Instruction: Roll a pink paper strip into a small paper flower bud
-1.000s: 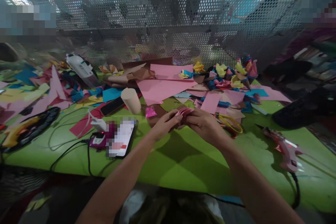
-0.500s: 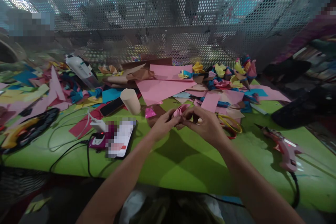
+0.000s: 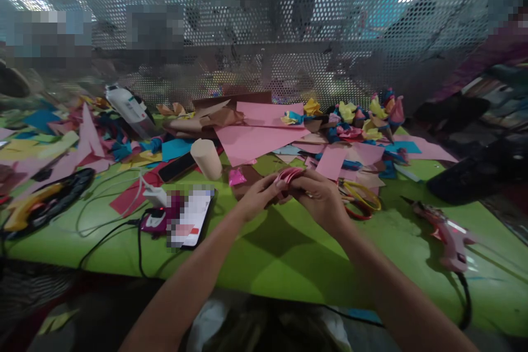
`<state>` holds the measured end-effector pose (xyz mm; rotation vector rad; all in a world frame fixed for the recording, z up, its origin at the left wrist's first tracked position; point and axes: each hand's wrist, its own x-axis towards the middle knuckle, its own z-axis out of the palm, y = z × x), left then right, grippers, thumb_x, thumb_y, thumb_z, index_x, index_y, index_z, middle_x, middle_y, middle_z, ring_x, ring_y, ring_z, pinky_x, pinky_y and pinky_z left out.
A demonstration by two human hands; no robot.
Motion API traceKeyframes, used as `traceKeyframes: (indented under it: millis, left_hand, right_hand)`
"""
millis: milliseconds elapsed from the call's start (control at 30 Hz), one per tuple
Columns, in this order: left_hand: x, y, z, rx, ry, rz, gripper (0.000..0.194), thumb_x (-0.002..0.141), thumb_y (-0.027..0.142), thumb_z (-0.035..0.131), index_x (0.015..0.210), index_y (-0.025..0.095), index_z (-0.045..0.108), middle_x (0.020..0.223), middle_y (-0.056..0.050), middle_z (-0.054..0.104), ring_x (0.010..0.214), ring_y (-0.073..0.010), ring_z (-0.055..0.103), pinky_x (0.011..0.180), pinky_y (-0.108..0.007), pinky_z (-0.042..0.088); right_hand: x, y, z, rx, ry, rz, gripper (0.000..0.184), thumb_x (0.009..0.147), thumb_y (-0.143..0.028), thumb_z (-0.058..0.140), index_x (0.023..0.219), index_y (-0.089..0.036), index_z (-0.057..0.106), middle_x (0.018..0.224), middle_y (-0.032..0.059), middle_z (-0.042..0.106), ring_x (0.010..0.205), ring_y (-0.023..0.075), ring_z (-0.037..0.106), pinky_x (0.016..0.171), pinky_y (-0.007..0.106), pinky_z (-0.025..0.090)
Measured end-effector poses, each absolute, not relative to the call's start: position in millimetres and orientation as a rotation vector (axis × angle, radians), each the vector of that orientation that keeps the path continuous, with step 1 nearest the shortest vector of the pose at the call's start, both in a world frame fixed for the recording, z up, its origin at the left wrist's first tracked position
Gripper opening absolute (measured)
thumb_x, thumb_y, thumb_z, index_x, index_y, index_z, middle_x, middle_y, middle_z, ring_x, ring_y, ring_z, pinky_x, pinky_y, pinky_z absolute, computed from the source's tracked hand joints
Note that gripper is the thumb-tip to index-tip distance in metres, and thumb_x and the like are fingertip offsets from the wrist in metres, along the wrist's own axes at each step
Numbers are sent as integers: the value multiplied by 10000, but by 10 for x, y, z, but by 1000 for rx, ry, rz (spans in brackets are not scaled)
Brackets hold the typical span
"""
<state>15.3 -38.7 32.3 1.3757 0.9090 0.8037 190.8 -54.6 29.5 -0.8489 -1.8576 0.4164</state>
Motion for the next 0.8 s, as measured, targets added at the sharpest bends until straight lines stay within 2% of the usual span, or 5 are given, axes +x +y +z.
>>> traceKeyframes:
  millis: [133, 267, 400, 600, 800]
  left_hand:
    - [150, -378, 268, 1399, 948, 752, 695, 813, 699, 571, 1230, 151, 665, 740, -27, 637, 703, -138, 561, 638, -242, 423]
    - [148, -373, 281, 1445, 927, 753, 680, 815, 681, 582, 1255, 168, 655, 918, -64, 695, 824, -167, 603, 762, -277, 472]
    - [154, -378, 324, 1460, 943, 806, 578, 856, 604, 580, 1271, 206, 644, 1118, -77, 695, 917, -189, 624, 843, -310, 486]
    - [177, -366, 299, 1460, 1024, 906, 431, 870, 521, 581, 1126, 188, 681, 1073, -64, 704, 1008, -214, 616, 896, -325, 480]
    - [178, -372, 298, 1554, 1044, 893, 449, 883, 517, 574, 1179, 188, 649, 1160, -76, 698, 1089, -236, 612, 952, -340, 468]
  right_hand:
    - [1876, -550, 263, -855, -1796, 417, 162, 871, -130, 599, 835, -235, 716, 888, 43, 679, 810, 183, 649, 690, 290, 544]
    - [1841, -564, 250, -945, -1723, 471, 158, 829, -113, 601, 772, -218, 704, 836, 38, 634, 759, 174, 625, 625, 270, 519]
    - [1814, -580, 265, -990, -1715, 541, 172, 800, -102, 587, 703, -211, 677, 819, 36, 667, 755, 179, 629, 644, 279, 506]
    - [1828, -603, 332, -1042, -1522, 786, 87, 751, -167, 642, 828, -208, 641, 767, 13, 681, 688, 171, 632, 654, 292, 515]
    - [1861, -623, 386, -997, -1474, 1014, 345, 783, -253, 682, 1114, -220, 592, 795, 7, 687, 733, 187, 661, 678, 309, 534]
